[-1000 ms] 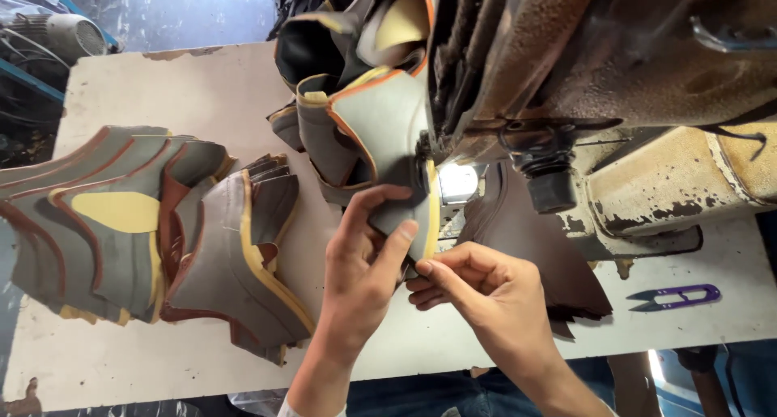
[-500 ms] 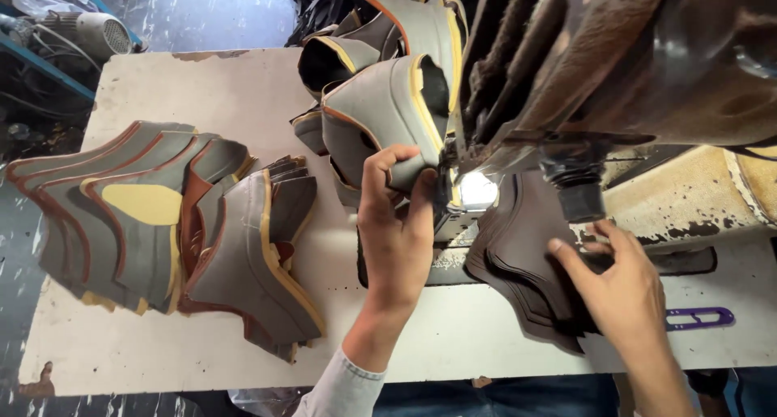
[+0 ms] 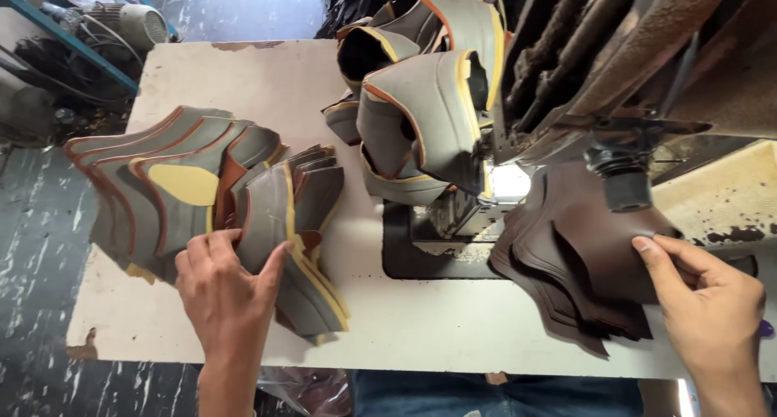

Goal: Aligning and stitching shoe components using an industrial sewing machine.

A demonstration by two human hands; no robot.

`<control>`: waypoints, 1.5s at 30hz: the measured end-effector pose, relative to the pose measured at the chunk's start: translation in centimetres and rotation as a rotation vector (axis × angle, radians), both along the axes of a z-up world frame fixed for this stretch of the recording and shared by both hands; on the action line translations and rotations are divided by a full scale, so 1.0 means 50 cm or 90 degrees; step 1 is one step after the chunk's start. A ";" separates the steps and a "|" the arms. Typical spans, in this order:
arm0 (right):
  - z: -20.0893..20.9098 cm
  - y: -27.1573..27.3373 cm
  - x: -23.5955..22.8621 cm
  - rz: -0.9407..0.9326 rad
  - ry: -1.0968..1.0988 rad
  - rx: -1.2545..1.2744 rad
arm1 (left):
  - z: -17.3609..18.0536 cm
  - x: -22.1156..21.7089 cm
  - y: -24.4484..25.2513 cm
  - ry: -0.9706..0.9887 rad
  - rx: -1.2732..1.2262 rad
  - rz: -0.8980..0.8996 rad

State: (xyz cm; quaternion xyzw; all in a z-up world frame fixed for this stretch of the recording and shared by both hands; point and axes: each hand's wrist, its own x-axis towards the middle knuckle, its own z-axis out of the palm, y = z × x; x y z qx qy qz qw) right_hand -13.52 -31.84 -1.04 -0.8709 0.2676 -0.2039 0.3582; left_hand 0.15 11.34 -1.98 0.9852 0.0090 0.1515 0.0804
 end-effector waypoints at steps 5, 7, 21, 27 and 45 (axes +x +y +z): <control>0.061 0.082 0.010 -0.008 0.067 0.121 | 0.128 -0.029 -0.046 -0.125 -0.161 -0.123; 0.065 0.101 0.012 -0.002 0.075 0.197 | 0.157 -0.043 -0.059 -0.156 -0.219 -0.165; 0.050 0.150 0.004 0.071 0.097 0.442 | 0.075 -0.117 -0.009 0.184 -0.946 -0.139; 0.076 0.266 0.013 0.316 0.131 0.597 | 0.101 -0.149 -0.221 0.221 -0.822 -0.313; 0.032 0.176 -0.009 0.481 0.103 0.282 | 0.122 -0.083 -0.317 0.276 -0.911 -0.415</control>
